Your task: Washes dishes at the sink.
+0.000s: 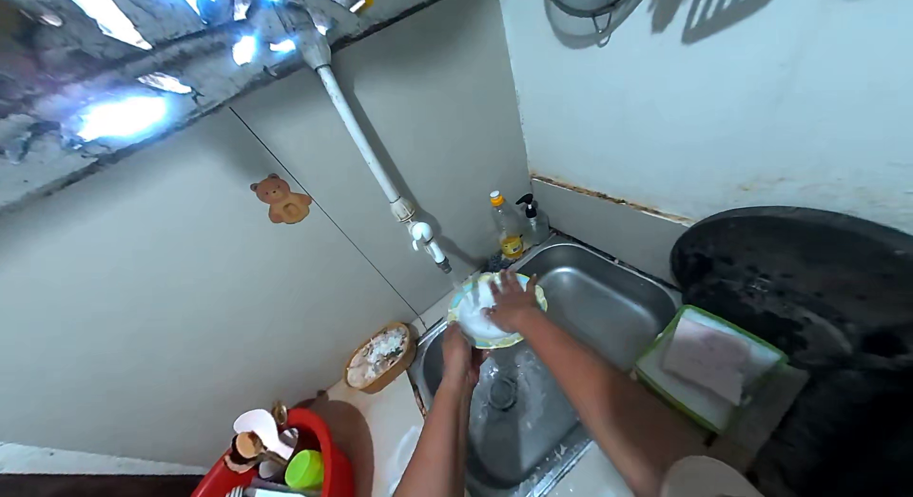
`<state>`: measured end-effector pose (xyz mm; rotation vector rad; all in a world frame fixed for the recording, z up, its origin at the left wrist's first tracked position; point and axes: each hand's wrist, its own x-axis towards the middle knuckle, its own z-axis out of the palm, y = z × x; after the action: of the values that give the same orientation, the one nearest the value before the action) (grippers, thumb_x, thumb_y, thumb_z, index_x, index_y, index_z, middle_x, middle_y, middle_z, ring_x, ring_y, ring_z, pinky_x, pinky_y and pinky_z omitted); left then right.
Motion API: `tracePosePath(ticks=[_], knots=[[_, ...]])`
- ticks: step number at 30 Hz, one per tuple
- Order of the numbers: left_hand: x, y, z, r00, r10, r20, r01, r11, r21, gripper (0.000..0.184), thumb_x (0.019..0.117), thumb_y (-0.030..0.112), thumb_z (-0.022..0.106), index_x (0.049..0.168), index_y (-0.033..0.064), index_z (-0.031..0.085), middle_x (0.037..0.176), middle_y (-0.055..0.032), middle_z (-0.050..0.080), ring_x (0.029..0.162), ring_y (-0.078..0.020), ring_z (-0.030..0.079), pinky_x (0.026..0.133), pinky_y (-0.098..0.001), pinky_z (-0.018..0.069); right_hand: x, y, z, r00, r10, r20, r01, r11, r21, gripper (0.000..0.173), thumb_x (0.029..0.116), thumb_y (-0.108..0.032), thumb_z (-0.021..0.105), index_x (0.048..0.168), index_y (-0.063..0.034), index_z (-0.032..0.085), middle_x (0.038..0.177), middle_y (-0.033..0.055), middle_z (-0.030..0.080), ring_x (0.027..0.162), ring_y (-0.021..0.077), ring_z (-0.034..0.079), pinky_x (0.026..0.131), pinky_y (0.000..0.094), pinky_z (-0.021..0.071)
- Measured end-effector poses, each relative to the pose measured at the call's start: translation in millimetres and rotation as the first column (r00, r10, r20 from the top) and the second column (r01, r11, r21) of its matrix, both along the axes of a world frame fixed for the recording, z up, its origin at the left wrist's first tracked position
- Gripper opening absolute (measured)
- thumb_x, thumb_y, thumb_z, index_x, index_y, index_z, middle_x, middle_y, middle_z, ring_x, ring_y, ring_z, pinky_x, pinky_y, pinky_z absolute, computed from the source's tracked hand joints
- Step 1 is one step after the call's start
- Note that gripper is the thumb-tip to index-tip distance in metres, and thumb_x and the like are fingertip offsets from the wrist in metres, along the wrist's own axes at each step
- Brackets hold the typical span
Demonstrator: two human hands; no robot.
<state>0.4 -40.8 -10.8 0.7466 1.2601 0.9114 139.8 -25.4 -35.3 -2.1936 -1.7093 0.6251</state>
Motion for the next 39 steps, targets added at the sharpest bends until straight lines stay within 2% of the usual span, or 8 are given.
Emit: tracePosePath(ticks=[5, 9, 13, 25, 29, 34, 37, 39], knots=[[-13.7, 6.8, -17.2, 0.993, 0.11, 0.037, -0.111, 0.993, 0.044, 0.042, 0.114, 0.033, 0.026, 0.141, 0.0048, 0.041, 0.104, -0.0206, 0.06, 0.079, -0.0284, 0.063, 0.065, -0.0433, 0.0557, -41.3, 6.2, 4.6, 0.92, 0.378, -0.106, -0.386, 0.919, -0.077, 0.065, 0.1118, -0.047, 0.029, 0.166, -0.0115, 0.02, 0.174, 0.0117, 0.011, 0.161, 0.0357, 0.005, 0.123, 0.0709, -0.0004], [-14.0, -0.7, -19.8, 0.993, 0.09, 0.082, -0.091, 0.996, 0.005, 0.045, 0.1143, 0.034, 0.024, 0.148, 0.0077, 0.036, 0.116, -0.0228, 0.059, 0.087, -0.0302, 0.065, 0.07, -0.0439, 0.0574, -30.2, 17.1, -13.5, 0.977, 0.209, 0.035, -0.21, 0.977, 0.031, 0.076, 0.108, -0.048, 0.041, 0.164, -0.0025, 0.018, 0.174, 0.0166, 0.005, 0.161, 0.0335, -0.003, 0.124, 0.0664, -0.0078], [-11.7, 12.2, -24.5, 0.987, 0.128, 0.094, -0.132, 0.991, 0.037, 0.039, 0.1131, 0.034, 0.027, 0.132, 0.0057, 0.045, 0.09, -0.0142, 0.059, 0.067, -0.0211, 0.059, 0.055, -0.0356, 0.0513, -46.1, 6.3, 3.5, 0.909, 0.411, -0.069, -0.415, 0.908, -0.052, 0.061, 0.1129, -0.043, 0.026, 0.166, -0.0114, 0.022, 0.173, 0.0126, 0.013, 0.161, 0.035, 0.004, 0.123, 0.0699, -0.0013], [-33.7, 28.9, -47.3, 0.977, 0.186, 0.107, -0.184, 0.983, -0.023, 0.041, 0.1133, 0.026, 0.027, 0.151, 0.0096, 0.033, 0.123, -0.0225, 0.055, 0.092, -0.0293, 0.063, 0.072, -0.0417, 0.0559, -23.3, -10.4, -2.8, 0.917, 0.398, 0.008, -0.394, 0.91, -0.126, 0.061, 0.112, -0.046, 0.03, 0.159, -0.0073, 0.04, 0.169, 0.0126, 0.03, 0.161, 0.0337, 0.006, 0.123, 0.0681, -0.0084], [-24.6, 7.7, -53.2, 0.989, 0.122, 0.079, -0.114, 0.989, -0.098, 0.041, 0.1137, 0.032, 0.03, 0.143, 0.0062, 0.041, 0.103, -0.0191, 0.06, 0.068, -0.0223, 0.061, 0.055, -0.0335, 0.0542, -6.2, 10.5, -31.4, 0.969, 0.176, 0.176, -0.167, 0.984, -0.067, 0.078, 0.1064, -0.047, 0.046, 0.162, 0.0024, 0.024, 0.174, 0.0151, 0.004, 0.161, 0.0293, -0.01, 0.122, 0.0636, -0.0168], [-3.2, 8.1, -46.7, 0.981, 0.121, 0.148, -0.096, 0.981, -0.169, 0.044, 0.1138, 0.037, 0.026, 0.132, 0.003, 0.047, 0.096, -0.017, 0.059, 0.065, -0.0207, 0.059, 0.054, -0.0317, 0.052, -40.5, 23.5, -27.5, 0.947, 0.322, 0.02, -0.32, 0.945, -0.064, 0.065, 0.109, -0.036, 0.042, 0.164, -0.0064, 0.023, 0.173, 0.0152, 0.012, 0.16, 0.0381, 0.002, 0.12, 0.0737, -0.0029], [-7.0, 28.8, -47.1, 0.977, 0.155, 0.143, -0.135, 0.981, -0.143, 0.036, 0.1125, 0.031, 0.028, 0.104, 0.0052, 0.052, 0.072, -0.0084, 0.054, 0.053, -0.0144, 0.052, 0.045, -0.0283, 0.0446, -50.5, 13.3, -0.6, 0.886, 0.46, -0.049, -0.462, 0.874, -0.153, 0.052, 0.112, -0.037, 0.032, 0.154, -0.0124, 0.048, 0.151, 0.0191, 0.054, 0.141, 0.041, 0.048, 0.114, 0.0677, 0.032], [-14.7, 43.6, -42.7, 0.969, 0.189, 0.157, -0.17, 0.977, -0.128, 0.025, 0.1109, 0.021, 0.032, 0.108, 0.0035, 0.05, 0.079, -0.01, 0.052, 0.063, -0.0181, 0.053, 0.055, -0.0336, 0.0486, -47.1, 5.5, 1.4, 0.836, 0.548, 0.005, -0.545, 0.832, -0.102, 0.05, 0.112, -0.037, 0.032, 0.148, -0.0111, 0.055, 0.136, 0.0203, 0.064, 0.131, 0.0398, 0.057, 0.112, 0.0633, 0.0356]])
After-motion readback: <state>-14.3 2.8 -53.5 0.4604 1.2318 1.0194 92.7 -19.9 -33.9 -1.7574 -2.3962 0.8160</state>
